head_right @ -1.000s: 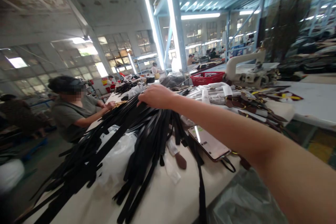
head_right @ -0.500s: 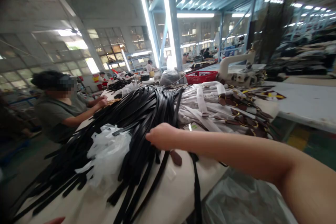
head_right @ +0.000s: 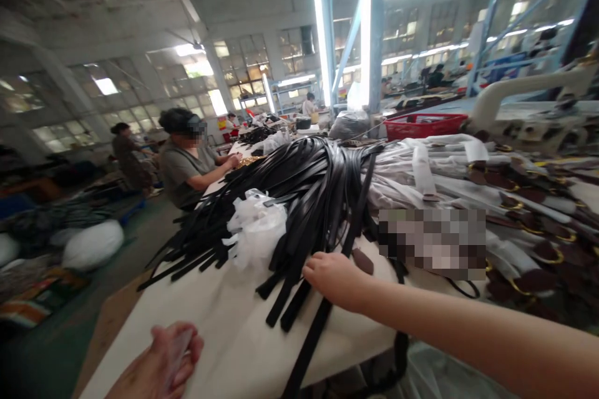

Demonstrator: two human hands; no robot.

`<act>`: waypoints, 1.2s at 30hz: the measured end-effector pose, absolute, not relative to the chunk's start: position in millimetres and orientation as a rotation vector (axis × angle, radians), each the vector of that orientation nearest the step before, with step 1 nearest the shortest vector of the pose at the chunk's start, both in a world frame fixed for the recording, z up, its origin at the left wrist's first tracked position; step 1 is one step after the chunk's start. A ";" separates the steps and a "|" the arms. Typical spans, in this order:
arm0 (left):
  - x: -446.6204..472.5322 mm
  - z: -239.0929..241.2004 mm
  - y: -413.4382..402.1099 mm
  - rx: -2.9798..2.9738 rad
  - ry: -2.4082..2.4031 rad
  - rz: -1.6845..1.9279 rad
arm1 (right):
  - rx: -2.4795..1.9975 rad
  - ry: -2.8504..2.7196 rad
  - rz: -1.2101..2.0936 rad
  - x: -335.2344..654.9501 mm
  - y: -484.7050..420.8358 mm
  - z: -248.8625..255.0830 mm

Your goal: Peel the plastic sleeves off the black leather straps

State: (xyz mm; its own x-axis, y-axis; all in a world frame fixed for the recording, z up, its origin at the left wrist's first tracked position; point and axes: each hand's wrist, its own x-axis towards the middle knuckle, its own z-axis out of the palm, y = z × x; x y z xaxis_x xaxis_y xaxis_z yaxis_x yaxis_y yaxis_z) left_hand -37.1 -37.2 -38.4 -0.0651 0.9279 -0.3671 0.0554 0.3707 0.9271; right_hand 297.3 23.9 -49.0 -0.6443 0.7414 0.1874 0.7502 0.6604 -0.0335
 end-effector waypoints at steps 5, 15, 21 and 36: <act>-25.8 -17.2 -35.1 0.984 1.281 0.901 | -1.045 -2.591 -0.155 250.1 27.6 -3.5; -35.9 -41.8 3.4 1.066 1.335 0.918 | -0.914 -2.319 0.495 144.8 42.2 -19.7; -19.9 -27.7 29.4 1.252 1.134 0.739 | -0.917 -2.150 0.759 153.9 59.0 -47.4; -43.3 -34.9 73.2 1.310 1.336 0.964 | -0.949 -1.995 0.793 176.1 79.2 -29.1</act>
